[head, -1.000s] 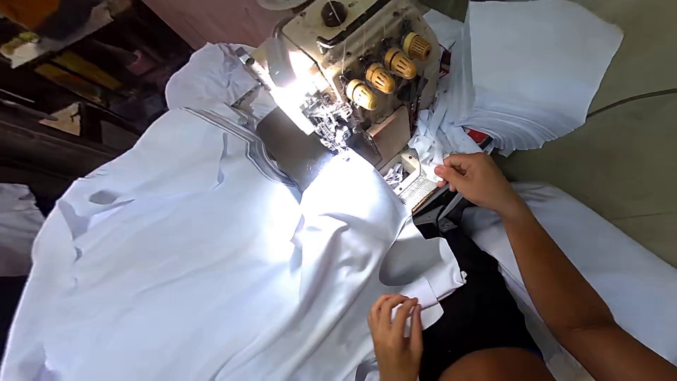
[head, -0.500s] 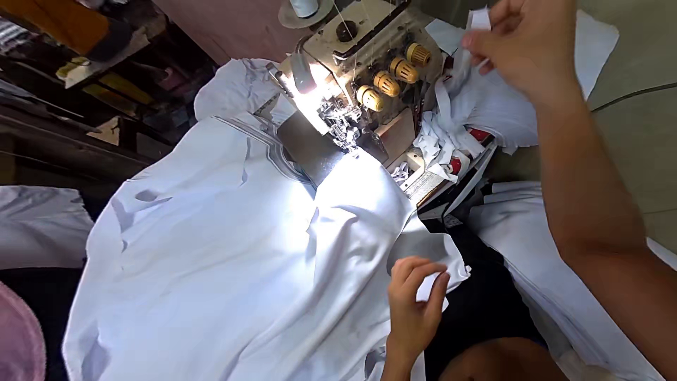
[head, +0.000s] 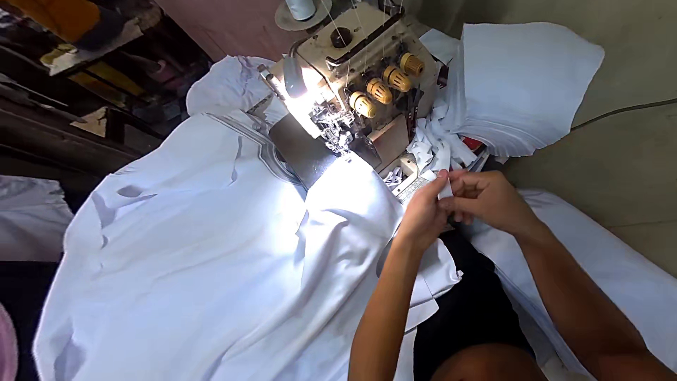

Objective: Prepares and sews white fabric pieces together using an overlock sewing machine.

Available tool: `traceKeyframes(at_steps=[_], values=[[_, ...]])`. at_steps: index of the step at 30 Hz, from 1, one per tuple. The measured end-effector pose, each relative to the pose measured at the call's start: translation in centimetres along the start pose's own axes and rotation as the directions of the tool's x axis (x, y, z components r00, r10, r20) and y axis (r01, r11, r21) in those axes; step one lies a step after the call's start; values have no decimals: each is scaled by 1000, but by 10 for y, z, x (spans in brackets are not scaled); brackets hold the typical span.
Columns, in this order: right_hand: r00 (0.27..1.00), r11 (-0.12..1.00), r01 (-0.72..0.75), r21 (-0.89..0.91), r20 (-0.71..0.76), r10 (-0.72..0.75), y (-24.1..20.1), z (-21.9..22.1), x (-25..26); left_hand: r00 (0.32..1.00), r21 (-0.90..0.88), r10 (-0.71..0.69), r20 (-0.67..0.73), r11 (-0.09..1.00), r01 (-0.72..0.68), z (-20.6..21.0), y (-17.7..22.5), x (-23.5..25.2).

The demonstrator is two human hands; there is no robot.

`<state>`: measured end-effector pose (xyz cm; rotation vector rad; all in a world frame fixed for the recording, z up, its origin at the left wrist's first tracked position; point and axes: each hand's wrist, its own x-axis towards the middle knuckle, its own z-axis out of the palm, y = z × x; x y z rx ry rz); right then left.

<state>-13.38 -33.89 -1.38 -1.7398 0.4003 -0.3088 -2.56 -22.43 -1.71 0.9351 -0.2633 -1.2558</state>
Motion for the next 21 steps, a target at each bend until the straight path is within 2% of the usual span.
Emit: traceKeyframes(at_steps=[3,5,7,9,12,14,17,21], values=[[998,978,55,202,9,-58,19,18,-13,997,109,71,3,991,-71,-18,36,-17],[996,936,47,348,55,-71,28,28,-17,990,306,142,-23,943,-128,-33,61,-34],[989,922,49,385,112,-99,35,37,-15,974,506,218,-62,848,-157,-41,89,-53],[983,942,44,333,153,-100,40,47,-10,936,723,336,-102,672,-162,-46,112,-67],[985,957,-39,288,171,-12,46,61,2,869,947,494,-36,295,-128,-60,132,-73],[983,956,-106,274,173,59,47,68,12,834,978,552,-15,182,-104,-67,135,-69],[971,961,-188,204,186,150,44,73,25,808,971,590,-15,203,-130,-76,133,-62],[959,967,-227,117,199,201,44,74,28,778,946,628,-25,267,-185,-85,125,-58]])
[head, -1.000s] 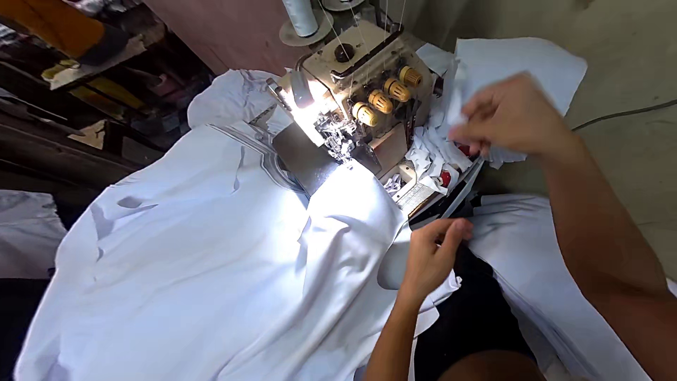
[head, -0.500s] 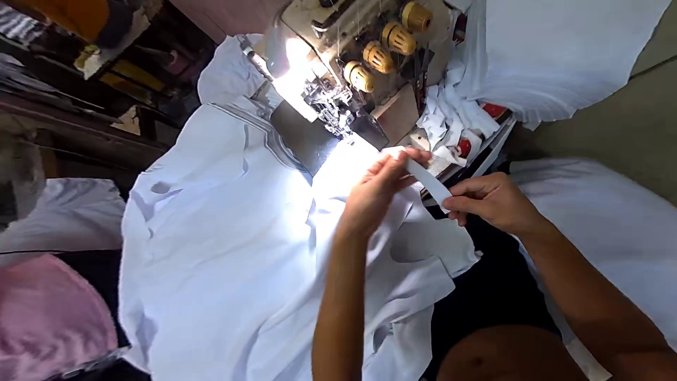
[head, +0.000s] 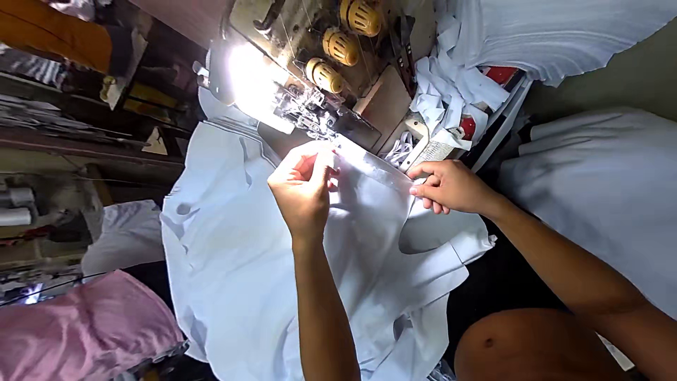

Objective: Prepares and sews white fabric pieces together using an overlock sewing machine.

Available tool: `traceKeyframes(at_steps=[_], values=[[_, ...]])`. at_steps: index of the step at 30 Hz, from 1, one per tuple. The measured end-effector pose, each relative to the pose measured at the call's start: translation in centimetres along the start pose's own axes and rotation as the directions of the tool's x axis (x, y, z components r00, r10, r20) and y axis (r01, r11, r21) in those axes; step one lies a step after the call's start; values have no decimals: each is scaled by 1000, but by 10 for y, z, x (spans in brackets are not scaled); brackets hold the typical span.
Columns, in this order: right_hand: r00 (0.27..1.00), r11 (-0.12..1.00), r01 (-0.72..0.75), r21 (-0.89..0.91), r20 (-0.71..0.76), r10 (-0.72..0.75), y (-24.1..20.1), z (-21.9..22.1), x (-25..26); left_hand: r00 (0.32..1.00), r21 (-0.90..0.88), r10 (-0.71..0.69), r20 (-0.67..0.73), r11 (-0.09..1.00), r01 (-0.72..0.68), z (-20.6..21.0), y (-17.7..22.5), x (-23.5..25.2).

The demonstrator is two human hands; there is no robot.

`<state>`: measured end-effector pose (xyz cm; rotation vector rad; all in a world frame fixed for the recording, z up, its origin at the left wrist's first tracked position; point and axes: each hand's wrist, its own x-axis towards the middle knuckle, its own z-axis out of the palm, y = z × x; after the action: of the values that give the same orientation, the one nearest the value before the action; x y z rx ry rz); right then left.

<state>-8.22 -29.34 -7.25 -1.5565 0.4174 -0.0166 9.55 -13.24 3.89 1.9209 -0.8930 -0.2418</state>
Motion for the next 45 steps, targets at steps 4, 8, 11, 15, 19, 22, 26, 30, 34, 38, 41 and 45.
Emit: traceKeyframes(at_steps=[4,8,11,15,19,22,26,30,34,38,41,45], values=[[999,999,32,-11,-34,-32,8,1,-6,999,-7,37,-3,999,-37,4,1,-8],[993,995,97,-9,-59,-97,15,-2,-19,997,36,72,-19,997,-71,7,-1,-6],[984,986,165,35,-72,-162,16,-3,-36,991,134,126,-51,984,-118,10,-6,-5],[933,935,355,-13,-53,-355,11,1,-74,981,331,145,-125,939,-97,22,-8,-14],[902,905,425,-30,-72,-426,3,11,-85,944,545,50,-327,826,145,26,-1,-28],[894,904,416,-96,-138,-426,7,11,-72,940,469,26,-340,871,145,22,0,-28],[895,906,420,-54,-143,-423,11,6,-60,971,440,63,-232,897,47,28,3,-21],[907,904,411,118,-153,-392,4,14,-59,969,514,92,-230,857,41,36,4,-13],[915,891,402,210,-128,-383,-7,27,-52,949,583,157,-274,812,34,43,2,-16],[925,884,377,276,-159,-345,-23,40,-14,912,591,288,-292,804,-65,57,-1,-37],[930,876,353,327,-225,-291,-36,47,18,906,592,313,-287,801,-89,63,-1,-42],[918,871,342,352,-325,-229,-50,57,41,904,578,304,-301,812,-81,58,-4,-36]])
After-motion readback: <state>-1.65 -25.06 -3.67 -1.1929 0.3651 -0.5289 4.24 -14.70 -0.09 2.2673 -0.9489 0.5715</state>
